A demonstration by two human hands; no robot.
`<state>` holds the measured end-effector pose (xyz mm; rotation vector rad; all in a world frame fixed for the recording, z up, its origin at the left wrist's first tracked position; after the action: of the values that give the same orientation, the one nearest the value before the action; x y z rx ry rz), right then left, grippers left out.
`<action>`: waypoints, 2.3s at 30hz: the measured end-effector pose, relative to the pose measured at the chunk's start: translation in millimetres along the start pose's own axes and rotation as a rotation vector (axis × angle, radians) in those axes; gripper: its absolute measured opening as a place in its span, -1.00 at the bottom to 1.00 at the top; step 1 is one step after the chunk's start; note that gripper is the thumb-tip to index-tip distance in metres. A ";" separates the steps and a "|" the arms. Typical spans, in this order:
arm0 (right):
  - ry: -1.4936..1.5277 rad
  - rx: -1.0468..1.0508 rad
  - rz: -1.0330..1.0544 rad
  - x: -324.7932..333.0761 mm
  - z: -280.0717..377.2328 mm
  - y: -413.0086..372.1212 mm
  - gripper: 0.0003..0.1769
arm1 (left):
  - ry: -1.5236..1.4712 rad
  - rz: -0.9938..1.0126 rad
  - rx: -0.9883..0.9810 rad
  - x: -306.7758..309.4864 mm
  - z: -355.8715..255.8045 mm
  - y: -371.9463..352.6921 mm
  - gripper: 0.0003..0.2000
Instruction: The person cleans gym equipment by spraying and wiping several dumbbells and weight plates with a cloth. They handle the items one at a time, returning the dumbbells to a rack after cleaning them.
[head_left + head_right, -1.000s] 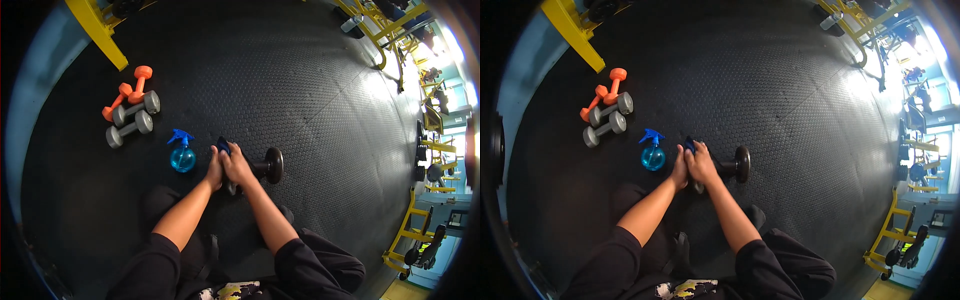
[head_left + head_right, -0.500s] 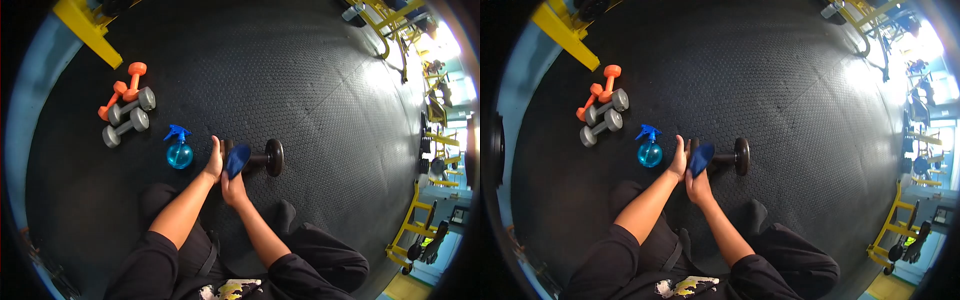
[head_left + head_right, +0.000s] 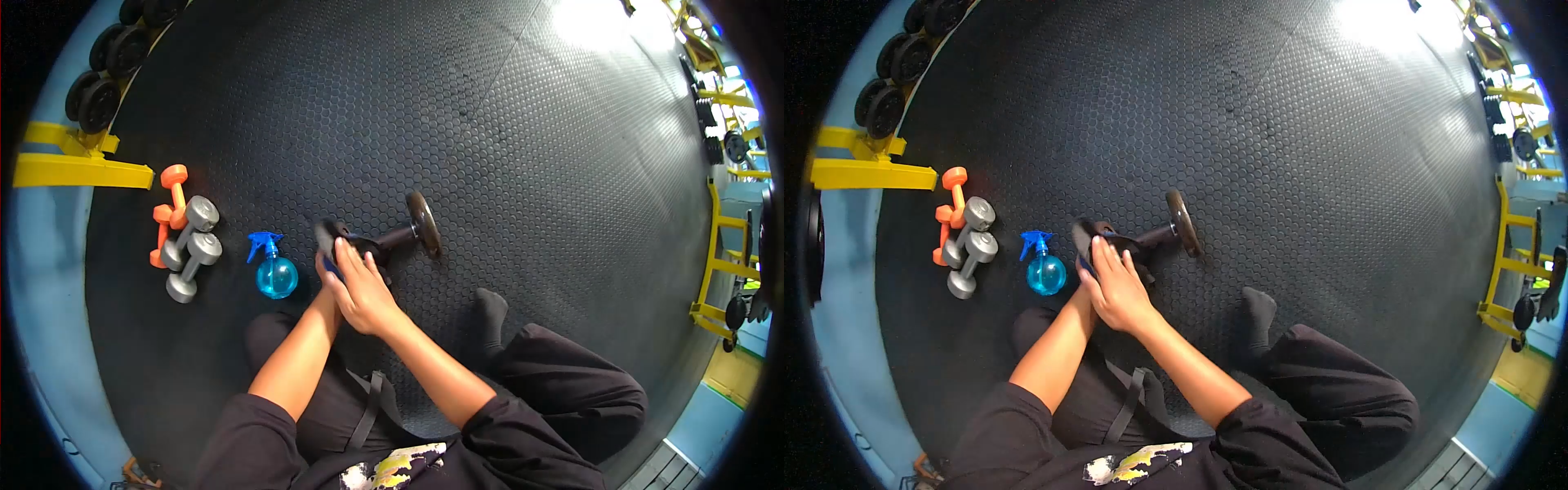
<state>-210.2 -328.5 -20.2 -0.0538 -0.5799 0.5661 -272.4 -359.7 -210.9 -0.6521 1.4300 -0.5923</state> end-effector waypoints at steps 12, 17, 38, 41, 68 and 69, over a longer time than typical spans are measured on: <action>-0.053 -0.567 0.387 -34.2 -74.7 85.2 -0.08 | 0.735 -0.042 -0.275 -66.6 -4.2 -34.5 -0.45; 0.317 -0.089 -0.227 -13.3 -55.0 10.6 -0.40 | 0.504 -0.063 -0.277 -3.7 -40.4 13.2 -0.62; 0.445 -0.697 -0.469 6.4 -156.7 -69.6 -0.73 | 0.724 -0.274 -0.520 -59.1 -28.9 -23.4 -0.48; 0.539 -0.429 -0.664 102.3 -88.4 -59.0 -0.91 | 0.884 -0.320 -0.687 -45.6 -39.5 -13.5 -0.52; -1.873 0.432 0.488 49.0 -79.9 -2.2 -0.45 | 0.945 -0.300 -0.704 -70.6 -32.1 -30.6 -0.46; -1.809 0.538 0.430 50.7 -73.1 -20.3 -0.45 | 0.965 -0.317 -0.691 -70.4 -32.7 -29.3 -0.46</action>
<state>-126.4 -311.5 -51.9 0.9636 -2.1655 1.1083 -308.7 -331.4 -142.0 -1.2469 2.5118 -0.6961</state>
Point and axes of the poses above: each hand's wrist, its own y-axis towards the middle knuckle, its own x-axis out of the back of the hand, z = x × y, the point moved 10 cm from there along y, towards the middle knuckle, and after that the axes turned 7 degrees about -y, right-handed, at the moved point
